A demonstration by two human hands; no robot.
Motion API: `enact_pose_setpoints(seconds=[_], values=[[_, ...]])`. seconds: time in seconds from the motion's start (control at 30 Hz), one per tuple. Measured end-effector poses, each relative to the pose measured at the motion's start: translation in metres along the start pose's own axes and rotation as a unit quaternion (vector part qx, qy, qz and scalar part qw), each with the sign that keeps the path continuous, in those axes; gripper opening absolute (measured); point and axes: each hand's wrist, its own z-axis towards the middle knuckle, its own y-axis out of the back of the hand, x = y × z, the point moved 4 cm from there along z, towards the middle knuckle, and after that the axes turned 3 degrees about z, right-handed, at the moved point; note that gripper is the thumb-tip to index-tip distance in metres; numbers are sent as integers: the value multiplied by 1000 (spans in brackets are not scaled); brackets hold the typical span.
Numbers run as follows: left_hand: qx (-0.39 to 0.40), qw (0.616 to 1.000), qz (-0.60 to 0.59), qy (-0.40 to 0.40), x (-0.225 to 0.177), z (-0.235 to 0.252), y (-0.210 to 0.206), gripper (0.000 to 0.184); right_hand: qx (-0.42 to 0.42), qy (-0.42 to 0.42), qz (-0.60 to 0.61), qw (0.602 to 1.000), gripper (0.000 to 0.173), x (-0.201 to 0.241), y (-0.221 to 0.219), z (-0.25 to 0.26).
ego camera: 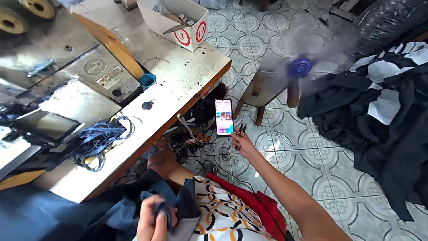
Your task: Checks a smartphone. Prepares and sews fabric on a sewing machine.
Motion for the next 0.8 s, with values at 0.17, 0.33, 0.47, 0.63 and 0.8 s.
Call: enact_pose_setpoints(seconds=[0.17, 0.33, 0.47, 0.63, 0.8], values=[[36, 982, 149, 107, 35, 11, -9, 53, 142, -35, 40, 988, 22, -18, -29, -101], [160, 964, 170, 124, 47, 11, -19, 82, 250, -71, 24, 965, 27, -30, -76, -151], [155, 980, 77, 93, 52, 0, -12, 65, 293, -61, -12, 954, 27, -36, -100, -163], [135, 989, -15, 64, 58, -12, -4, 51, 302, -50, -64, 950, 29, -38, -113, -169], [137, 987, -63, 52, 64, -16, -2, 52, 334, 12, -106, 936, 41, -29, -115, -163]])
